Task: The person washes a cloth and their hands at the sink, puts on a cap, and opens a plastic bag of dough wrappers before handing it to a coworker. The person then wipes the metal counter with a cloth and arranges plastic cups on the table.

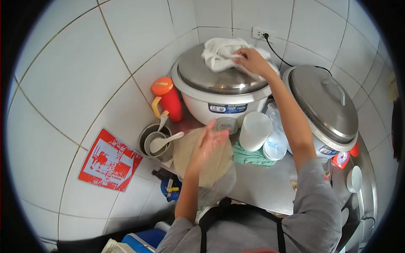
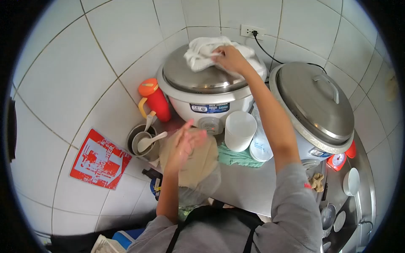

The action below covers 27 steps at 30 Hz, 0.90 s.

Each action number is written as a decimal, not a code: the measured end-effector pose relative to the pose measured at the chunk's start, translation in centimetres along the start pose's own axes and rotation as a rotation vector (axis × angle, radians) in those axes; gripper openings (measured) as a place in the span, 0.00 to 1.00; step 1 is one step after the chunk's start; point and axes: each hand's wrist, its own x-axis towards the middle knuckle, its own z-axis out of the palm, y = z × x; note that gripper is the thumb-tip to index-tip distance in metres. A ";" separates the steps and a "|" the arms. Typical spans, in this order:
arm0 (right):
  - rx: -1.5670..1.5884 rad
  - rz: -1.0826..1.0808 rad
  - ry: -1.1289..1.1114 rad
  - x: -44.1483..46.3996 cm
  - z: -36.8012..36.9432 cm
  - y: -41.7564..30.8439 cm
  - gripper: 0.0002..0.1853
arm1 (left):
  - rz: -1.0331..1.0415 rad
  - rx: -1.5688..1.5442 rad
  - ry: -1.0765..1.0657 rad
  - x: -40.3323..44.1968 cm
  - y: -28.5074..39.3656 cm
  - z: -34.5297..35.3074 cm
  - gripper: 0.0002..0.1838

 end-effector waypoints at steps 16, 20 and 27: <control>0.128 0.402 0.648 -25.2 3.3 -13.4 0.27 | 0.256 0.455 0.064 -1.2 -11.3 9.0 0.17; 0.958 0.545 0.619 -26.5 2.6 -13.4 0.34 | 0.161 0.473 -0.080 -3.7 -13.1 10.0 0.18; 0.677 0.117 0.787 -25.6 3.4 -12.5 0.26 | 0.182 0.611 -0.040 -3.4 -12.0 6.7 0.20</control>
